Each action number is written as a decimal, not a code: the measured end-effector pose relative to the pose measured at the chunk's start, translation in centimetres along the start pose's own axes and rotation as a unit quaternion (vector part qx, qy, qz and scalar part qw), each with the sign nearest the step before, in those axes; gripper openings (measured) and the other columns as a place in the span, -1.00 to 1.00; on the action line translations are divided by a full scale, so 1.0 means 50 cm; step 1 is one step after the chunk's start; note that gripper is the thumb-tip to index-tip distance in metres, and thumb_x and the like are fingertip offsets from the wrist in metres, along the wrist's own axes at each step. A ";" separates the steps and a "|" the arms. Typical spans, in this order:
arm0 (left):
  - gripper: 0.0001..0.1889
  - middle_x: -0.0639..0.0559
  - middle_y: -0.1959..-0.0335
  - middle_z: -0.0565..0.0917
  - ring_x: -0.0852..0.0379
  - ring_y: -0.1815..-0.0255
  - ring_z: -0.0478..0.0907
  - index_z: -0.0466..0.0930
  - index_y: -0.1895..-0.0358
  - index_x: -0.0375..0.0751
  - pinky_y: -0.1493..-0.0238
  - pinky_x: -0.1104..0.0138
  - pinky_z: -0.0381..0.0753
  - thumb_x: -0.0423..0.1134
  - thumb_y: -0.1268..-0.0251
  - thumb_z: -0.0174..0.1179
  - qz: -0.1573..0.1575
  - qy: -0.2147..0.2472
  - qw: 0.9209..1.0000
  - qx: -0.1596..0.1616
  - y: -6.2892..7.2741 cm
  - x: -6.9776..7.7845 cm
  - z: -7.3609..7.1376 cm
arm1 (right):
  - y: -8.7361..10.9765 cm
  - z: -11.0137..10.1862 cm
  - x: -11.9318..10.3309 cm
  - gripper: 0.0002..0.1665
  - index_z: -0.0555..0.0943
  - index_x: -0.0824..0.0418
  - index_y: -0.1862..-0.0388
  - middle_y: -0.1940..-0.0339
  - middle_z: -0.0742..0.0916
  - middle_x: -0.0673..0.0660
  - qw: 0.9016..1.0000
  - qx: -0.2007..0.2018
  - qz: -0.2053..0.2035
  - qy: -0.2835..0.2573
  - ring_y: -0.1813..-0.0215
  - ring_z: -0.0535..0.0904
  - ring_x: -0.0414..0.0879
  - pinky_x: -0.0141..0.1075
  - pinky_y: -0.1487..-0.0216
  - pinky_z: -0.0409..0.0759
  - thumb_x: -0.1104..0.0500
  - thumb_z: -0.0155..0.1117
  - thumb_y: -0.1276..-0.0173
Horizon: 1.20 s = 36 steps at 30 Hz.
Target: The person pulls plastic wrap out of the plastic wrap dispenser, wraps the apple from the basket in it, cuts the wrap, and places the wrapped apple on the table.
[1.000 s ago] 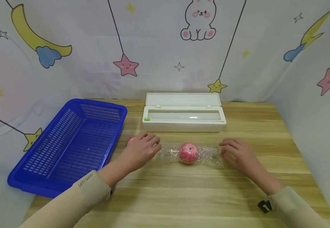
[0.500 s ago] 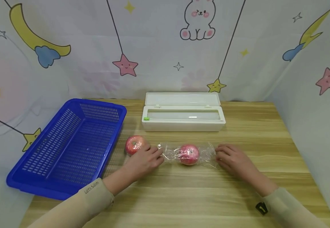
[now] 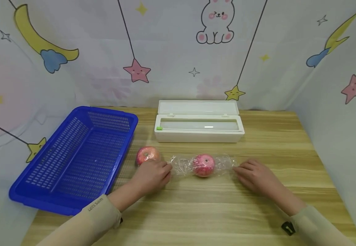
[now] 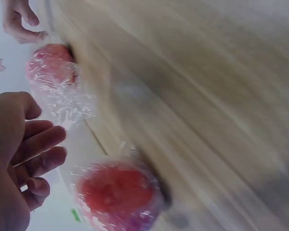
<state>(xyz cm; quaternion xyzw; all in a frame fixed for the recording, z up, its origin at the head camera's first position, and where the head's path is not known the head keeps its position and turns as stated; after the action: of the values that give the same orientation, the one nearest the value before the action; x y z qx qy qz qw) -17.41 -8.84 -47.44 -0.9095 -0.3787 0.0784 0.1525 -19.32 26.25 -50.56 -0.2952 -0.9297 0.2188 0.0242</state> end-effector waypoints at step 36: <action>-0.01 -0.27 -0.53 0.46 -0.19 -0.53 0.45 0.16 -0.65 -0.35 -0.57 -0.01 0.40 0.19 -0.42 0.39 -0.176 0.199 0.956 -0.128 -0.131 0.101 0.134 | -0.100 0.113 -0.098 -0.14 0.02 0.46 -0.72 -0.73 0.19 0.41 0.940 -0.102 0.255 -0.202 -0.74 0.04 0.34 0.19 -0.72 -0.05 -0.04 -0.02 -0.75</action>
<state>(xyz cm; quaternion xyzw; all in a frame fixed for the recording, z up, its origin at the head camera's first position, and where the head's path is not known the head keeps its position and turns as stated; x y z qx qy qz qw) -19.94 0.60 -51.69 -0.8376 -0.5013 -0.1816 0.1190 -18.96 17.64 -53.16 -0.4725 -0.8262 0.1768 -0.2508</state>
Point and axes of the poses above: each hand's wrist, its own y-axis away from the middle knuckle, its own z-axis out of the palm, x = y × z, the point moved 5 cm from there along -y, towards the middle knuckle
